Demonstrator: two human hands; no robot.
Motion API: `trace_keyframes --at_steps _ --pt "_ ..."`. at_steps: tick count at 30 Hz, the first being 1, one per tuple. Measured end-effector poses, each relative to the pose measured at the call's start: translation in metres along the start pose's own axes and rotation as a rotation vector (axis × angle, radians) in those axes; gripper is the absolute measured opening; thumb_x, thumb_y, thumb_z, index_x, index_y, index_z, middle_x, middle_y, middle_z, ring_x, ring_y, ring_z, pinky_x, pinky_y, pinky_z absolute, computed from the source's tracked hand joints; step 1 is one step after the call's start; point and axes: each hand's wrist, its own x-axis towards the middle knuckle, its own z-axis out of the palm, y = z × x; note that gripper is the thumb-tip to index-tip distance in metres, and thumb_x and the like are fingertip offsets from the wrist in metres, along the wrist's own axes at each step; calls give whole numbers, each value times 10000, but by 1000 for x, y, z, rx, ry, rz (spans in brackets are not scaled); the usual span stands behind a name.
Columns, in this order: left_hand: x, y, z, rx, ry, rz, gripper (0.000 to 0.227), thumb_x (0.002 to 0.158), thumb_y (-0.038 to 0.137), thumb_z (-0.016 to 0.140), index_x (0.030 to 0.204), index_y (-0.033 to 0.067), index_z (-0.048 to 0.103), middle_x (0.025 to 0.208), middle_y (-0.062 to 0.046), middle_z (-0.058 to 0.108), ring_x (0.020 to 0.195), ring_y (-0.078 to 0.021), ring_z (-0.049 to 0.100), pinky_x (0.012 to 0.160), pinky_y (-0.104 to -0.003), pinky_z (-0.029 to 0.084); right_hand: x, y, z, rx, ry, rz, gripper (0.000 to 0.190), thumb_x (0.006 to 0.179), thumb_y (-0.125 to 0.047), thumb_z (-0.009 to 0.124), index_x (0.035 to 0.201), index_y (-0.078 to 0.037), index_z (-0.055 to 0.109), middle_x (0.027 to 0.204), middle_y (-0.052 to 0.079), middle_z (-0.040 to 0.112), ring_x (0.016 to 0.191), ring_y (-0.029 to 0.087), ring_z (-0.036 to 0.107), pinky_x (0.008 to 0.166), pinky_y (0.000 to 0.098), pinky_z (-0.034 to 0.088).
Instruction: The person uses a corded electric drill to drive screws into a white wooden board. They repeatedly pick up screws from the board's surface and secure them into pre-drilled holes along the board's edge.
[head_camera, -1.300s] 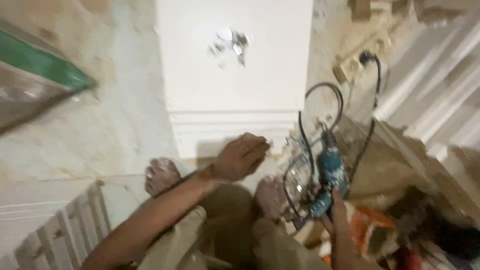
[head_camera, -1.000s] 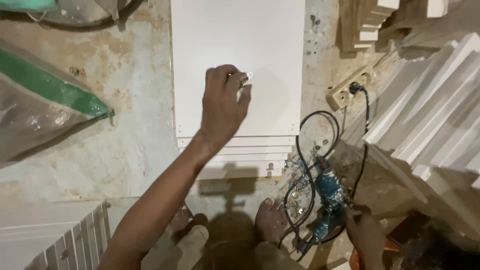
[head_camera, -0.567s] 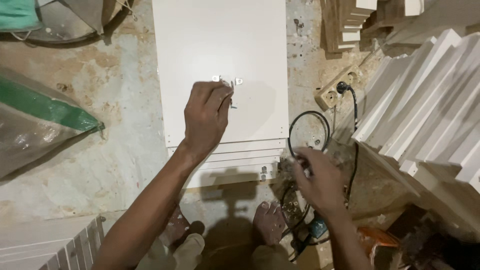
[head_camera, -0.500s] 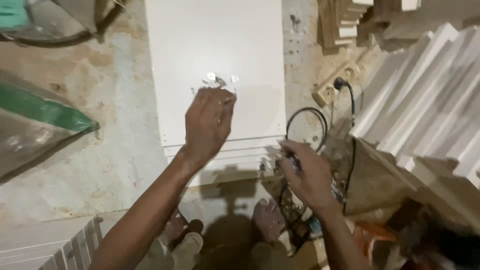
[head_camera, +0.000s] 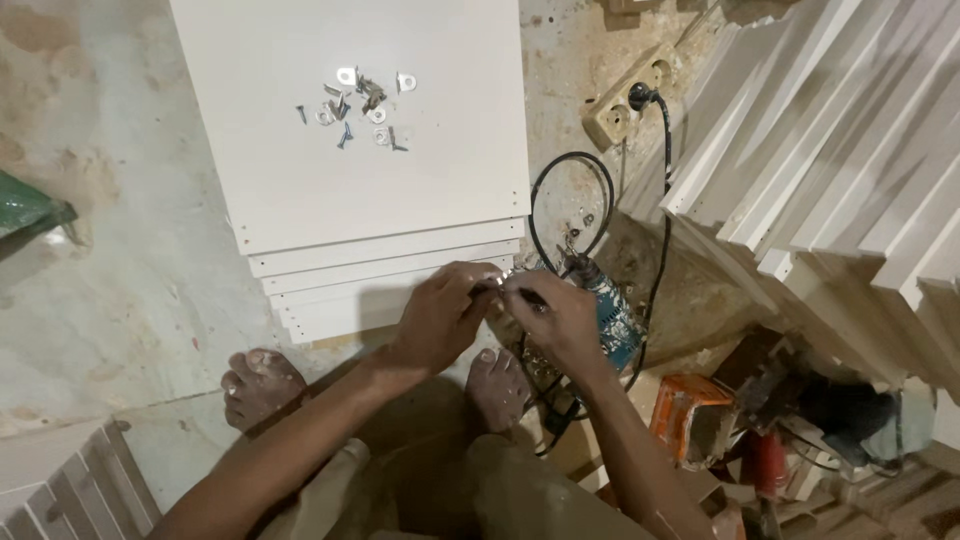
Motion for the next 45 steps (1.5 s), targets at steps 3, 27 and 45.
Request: trace_keyframes --at_steps 3,27,45 --pt "-28 -47 24 310 6 103 222 1065 183 774 1269 125 708 1034 -70 700 994 -326 785 709 -489 689 13 3 15 -39 71 -113 183 994 -36 851 1174 -70 854 1108 187 863 985 420 852 787 548 713" --pt "-26 -49 25 617 17 231 136 1031 250 742 1142 172 731 883 8 625 691 -196 716 547 -346 571 16 -6 23 -346 12 -88 146 1056 -135 744 1171 -110 830 1129 128 755 840 375 803 729 479 681" --pt "-26 -50 23 635 142 281 137 1046 282 782 1028 165 713 895 -5 592 692 -196 710 570 -352 572 171 -76 25 -184 -1 -158 139 1045 -241 733 1109 -118 729 1003 123 694 815 386 793 679 492 680"
